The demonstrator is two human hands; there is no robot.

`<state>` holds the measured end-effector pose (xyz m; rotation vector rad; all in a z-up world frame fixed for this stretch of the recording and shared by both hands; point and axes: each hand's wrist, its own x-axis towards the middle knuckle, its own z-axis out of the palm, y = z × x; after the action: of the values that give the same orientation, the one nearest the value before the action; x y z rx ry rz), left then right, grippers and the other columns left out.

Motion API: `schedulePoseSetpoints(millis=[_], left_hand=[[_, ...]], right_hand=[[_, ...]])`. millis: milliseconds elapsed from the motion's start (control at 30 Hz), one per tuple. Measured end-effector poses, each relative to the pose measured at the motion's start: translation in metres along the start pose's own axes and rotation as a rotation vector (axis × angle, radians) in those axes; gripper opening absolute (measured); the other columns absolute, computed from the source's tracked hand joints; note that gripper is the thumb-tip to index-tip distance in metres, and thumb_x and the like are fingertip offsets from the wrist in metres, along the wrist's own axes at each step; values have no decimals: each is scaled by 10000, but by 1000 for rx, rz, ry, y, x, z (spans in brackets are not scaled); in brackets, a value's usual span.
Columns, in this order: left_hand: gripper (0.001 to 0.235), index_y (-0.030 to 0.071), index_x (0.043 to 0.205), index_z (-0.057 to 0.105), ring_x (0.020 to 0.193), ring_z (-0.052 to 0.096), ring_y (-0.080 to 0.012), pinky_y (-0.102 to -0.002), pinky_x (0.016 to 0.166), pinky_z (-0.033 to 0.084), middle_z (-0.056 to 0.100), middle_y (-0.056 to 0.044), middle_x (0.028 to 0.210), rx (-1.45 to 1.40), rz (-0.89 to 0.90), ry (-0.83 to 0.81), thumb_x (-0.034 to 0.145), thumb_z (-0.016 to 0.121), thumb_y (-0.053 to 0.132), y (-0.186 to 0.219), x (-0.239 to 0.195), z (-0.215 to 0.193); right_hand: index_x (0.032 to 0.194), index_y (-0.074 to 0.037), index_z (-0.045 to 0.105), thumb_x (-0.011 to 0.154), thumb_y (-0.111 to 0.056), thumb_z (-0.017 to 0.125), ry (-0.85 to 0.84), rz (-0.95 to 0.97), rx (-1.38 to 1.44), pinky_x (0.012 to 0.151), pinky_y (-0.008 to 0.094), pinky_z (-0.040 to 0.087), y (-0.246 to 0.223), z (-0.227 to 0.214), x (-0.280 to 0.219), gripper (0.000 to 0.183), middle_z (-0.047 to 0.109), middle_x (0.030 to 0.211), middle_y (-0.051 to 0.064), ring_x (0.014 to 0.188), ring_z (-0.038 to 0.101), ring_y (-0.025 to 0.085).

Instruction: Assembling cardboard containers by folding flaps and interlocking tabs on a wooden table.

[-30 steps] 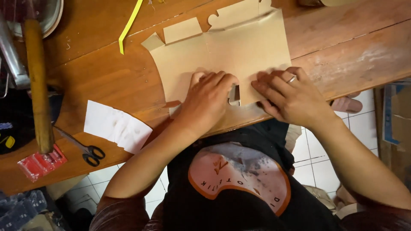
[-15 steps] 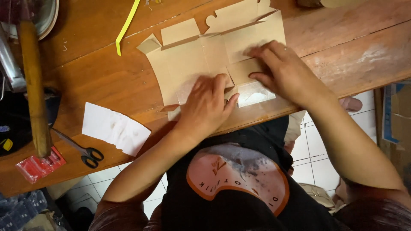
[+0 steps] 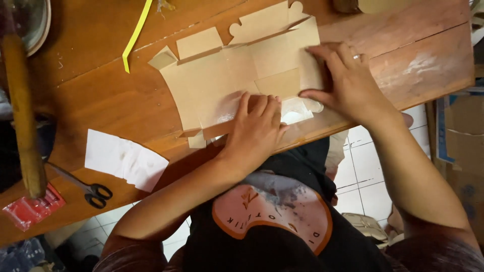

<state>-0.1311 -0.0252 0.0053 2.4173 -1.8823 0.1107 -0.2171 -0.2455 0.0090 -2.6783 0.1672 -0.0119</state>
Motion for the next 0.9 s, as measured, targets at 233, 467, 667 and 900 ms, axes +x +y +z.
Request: schedulePoseSetpoints(millis=[233, 467, 667, 900], left_hand=[[555, 71, 1366, 479, 1244, 474, -288, -486, 1007, 397, 509, -106, 1323, -266, -102, 83, 913, 703, 300, -19, 28, -4], [244, 87, 1062, 554, 887, 590, -268, -474, 882, 385, 521, -54, 890, -469, -49, 121, 820, 572, 62, -13, 36, 38], [176, 108, 1044, 535, 886, 621, -290, -470, 845, 411, 562, -63, 868, -555, -32, 54, 877, 528, 52, -17, 31, 27], [209, 100, 1016, 584, 974, 598, -293, -481, 900, 401, 605, -92, 933, -489, 8, 66, 868, 611, 245, -9, 23, 13]], right_hand=[[1395, 27, 458, 838, -423, 744, 112, -128, 79, 1054, 551, 415, -14, 3, -29, 772, 440, 1311, 229, 1240, 479, 391], [1199, -107, 657, 860, -410, 707, 224, -161, -289, 808, 400, 379, -9, 22, -40, 457, 571, 1132, 91, 992, 575, 298], [1071, -125, 696, 925, -209, 641, 348, -280, -452, 767, 361, 408, -22, 18, -31, 178, 634, 1021, 63, 905, 606, 249], [1018, -111, 711, 932, -150, 668, 247, -230, -299, 789, 352, 448, -14, 21, -25, 104, 619, 976, 59, 901, 618, 244]])
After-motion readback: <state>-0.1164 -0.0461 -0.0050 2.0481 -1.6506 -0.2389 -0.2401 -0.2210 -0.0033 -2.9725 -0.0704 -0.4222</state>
